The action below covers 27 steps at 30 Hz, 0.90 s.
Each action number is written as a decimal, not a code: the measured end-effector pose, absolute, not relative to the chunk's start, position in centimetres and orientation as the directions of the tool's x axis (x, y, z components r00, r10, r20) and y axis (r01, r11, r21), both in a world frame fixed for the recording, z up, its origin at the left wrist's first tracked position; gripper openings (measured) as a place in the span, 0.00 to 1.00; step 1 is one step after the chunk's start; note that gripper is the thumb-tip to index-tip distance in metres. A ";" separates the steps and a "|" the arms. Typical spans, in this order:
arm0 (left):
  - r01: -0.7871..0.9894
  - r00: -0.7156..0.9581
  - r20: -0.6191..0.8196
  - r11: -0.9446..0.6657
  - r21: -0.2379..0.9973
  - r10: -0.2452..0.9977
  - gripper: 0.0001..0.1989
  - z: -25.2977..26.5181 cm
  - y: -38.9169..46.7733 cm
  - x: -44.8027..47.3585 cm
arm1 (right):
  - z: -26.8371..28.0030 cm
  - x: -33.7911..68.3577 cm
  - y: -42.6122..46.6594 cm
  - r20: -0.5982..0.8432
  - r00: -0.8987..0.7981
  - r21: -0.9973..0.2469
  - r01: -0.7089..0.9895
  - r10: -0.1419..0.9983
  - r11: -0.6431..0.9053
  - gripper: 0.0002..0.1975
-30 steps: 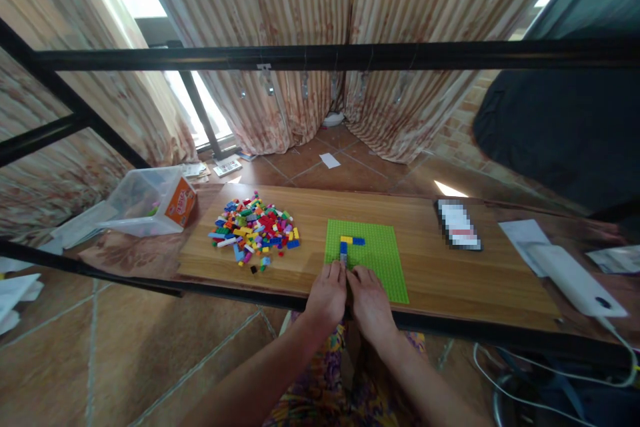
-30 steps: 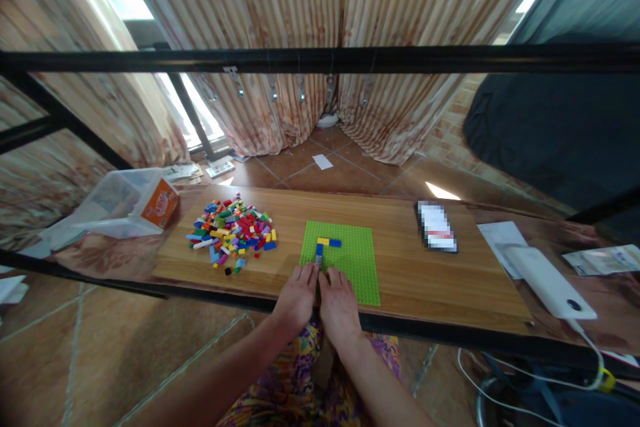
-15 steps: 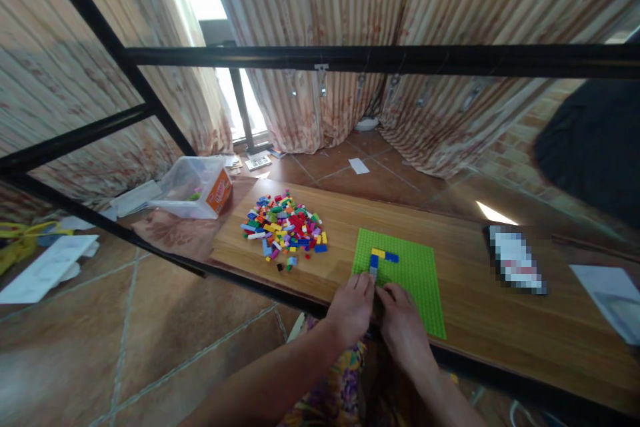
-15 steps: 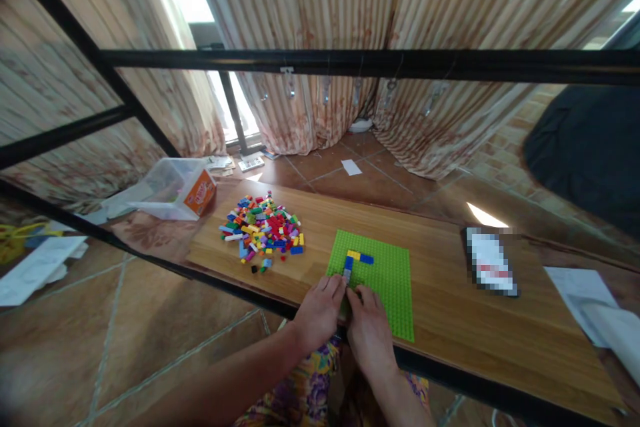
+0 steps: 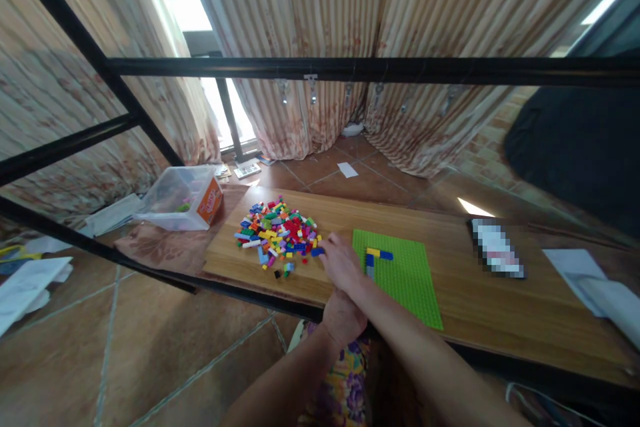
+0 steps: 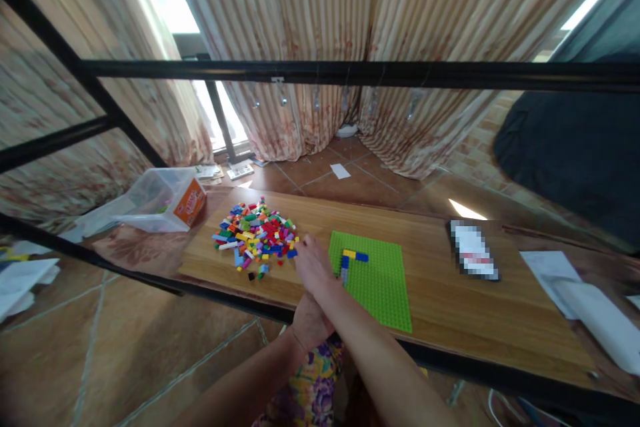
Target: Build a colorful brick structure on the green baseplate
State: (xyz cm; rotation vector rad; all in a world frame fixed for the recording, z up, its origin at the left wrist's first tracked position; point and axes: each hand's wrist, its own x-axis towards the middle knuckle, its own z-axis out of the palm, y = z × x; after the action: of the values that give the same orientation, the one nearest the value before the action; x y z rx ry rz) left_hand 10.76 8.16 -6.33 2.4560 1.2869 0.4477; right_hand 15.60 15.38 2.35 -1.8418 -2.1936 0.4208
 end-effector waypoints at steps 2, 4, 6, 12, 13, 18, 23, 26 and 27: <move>0.692 0.622 0.172 -0.640 0.334 0.764 0.25 -6.8 8.3 10.5 | 2.1 14.8 16.2 -0.034 -0.188 -0.317 0.933 0.982 0.168 0.10; 0.682 0.645 0.195 -0.671 0.289 0.739 0.26 -7.4 8.4 10.1 | 1.9 14.5 16.5 -0.041 -0.200 -0.280 0.943 0.979 0.181 0.10; 0.689 0.637 0.217 -0.672 0.270 0.740 0.26 -7.8 8.5 9.9 | 1.7 14.5 16.5 -0.039 -0.206 -0.268 0.945 0.978 0.188 0.11; 0.676 0.646 0.258 -0.695 0.244 0.719 0.28 -7.2 8.1 9.8 | 1.2 15.1 16.1 -0.044 -0.187 -0.326 0.931 0.981 0.163 0.10; 0.684 0.643 0.253 -0.691 0.235 0.723 0.29 -7.0 8.0 9.9 | 1.1 15.2 16.1 -0.048 -0.177 -0.331 0.931 0.983 0.152 0.10; 0.701 0.644 0.207 -0.677 0.226 0.736 0.28 -6.1 7.8 10.2 | 0.7 15.0 15.9 -0.004 -0.181 -0.317 0.933 0.984 0.170 0.11; 0.691 0.631 0.155 -0.641 0.334 0.760 0.27 -5.5 7.4 10.2 | 0.7 14.4 15.7 0.081 -0.262 -0.311 0.910 0.962 0.274 0.13; 0.679 0.610 0.169 -0.621 0.391 0.774 0.26 -5.8 7.3 10.2 | 0.6 14.3 15.9 0.108 -0.279 -0.347 0.889 0.954 0.299 0.13; 0.676 0.607 0.180 -0.622 0.396 0.774 0.26 -6.0 7.3 10.3 | 0.5 14.3 16.1 0.113 -0.272 -0.360 0.885 0.955 0.295 0.13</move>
State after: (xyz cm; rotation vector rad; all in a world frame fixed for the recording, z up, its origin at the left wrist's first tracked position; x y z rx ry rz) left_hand 10.32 7.25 -5.99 2.5470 1.1803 0.4880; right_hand 14.33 16.06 0.47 -1.6695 -2.2617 0.3245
